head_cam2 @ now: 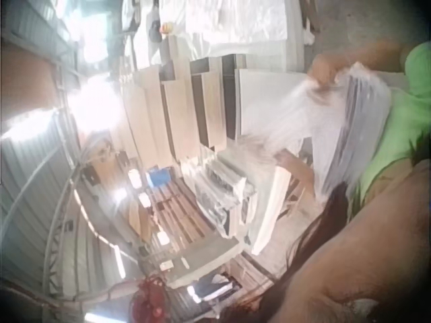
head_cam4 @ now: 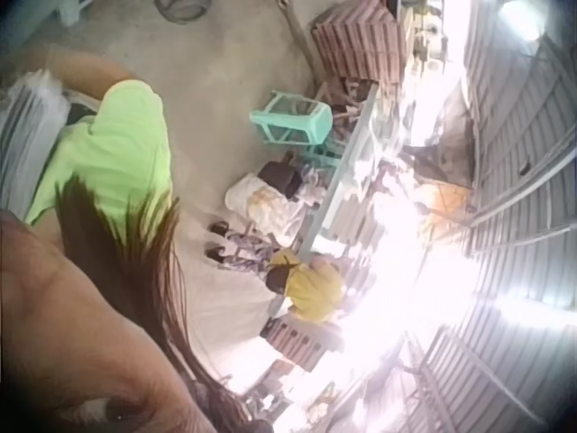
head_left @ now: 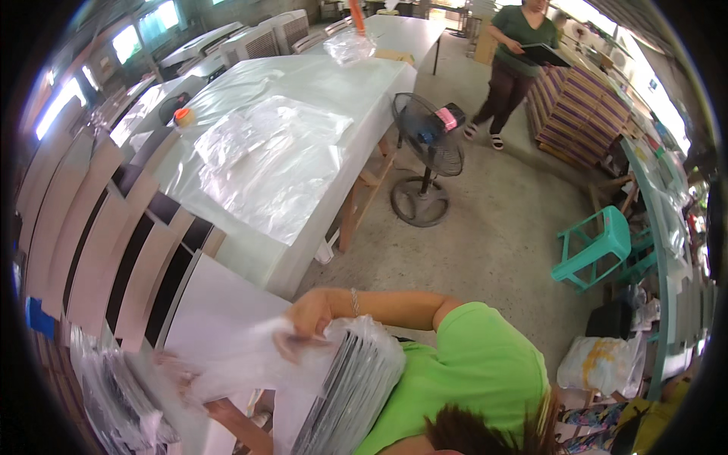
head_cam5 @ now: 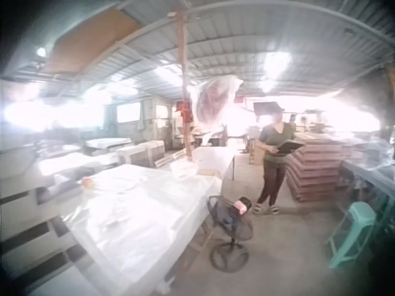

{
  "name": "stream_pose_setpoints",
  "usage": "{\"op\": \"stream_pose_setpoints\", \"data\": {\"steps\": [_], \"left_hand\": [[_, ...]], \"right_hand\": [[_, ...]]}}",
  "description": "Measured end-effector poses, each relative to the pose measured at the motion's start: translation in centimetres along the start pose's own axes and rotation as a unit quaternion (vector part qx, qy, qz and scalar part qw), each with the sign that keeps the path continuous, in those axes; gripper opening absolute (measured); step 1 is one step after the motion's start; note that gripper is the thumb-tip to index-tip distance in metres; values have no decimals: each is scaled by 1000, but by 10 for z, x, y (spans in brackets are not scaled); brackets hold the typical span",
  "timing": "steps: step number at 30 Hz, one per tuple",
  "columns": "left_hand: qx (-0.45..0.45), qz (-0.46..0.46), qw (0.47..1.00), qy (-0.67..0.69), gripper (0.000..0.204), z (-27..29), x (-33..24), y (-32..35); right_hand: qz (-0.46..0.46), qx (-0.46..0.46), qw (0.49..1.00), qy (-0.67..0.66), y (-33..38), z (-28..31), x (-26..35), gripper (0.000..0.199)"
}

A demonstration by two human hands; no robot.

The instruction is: The person wraps individual black folders in clear plastic bags, tucking the excess plastic inside the folder pockets before stacking them.

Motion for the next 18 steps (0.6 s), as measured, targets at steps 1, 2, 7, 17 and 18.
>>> {"op": "stream_pose_setpoints", "data": {"steps": [1, 2, 7, 17, 18], "left_hand": [[-6, 16, 1000, -16, 48, -3, 8, 8], [-7, 44, 999, -32, 47, -7, 19, 16], [101, 151, 983, -25, 44, -31, 71, 55], [259, -146, 951, 87, 37, -33, -17, 66], [196, -183, 959, 92, 37, -36, -24, 65]], "right_hand": [[64, -24, 998, 1, 3, -1, 17, 62], [125, -46, 991, -6, 6, 0, 32, 69], [265, 29, 959, -93, 21, 19, 72, 72], [216, 23, 964, -154, -27, 16, 47, 58], [183, -42, 975, -121, -24, 18, 52, 56]]}}
Point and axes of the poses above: each hand's wrist, its own y-axis away from the middle knuckle, its own z-axis out of the back of the hand, x = y × z, the point moved 4 cm from there along -y, towards the middle knuckle, and after that the axes turned 1 degree about -y, right-handed, at the moved point
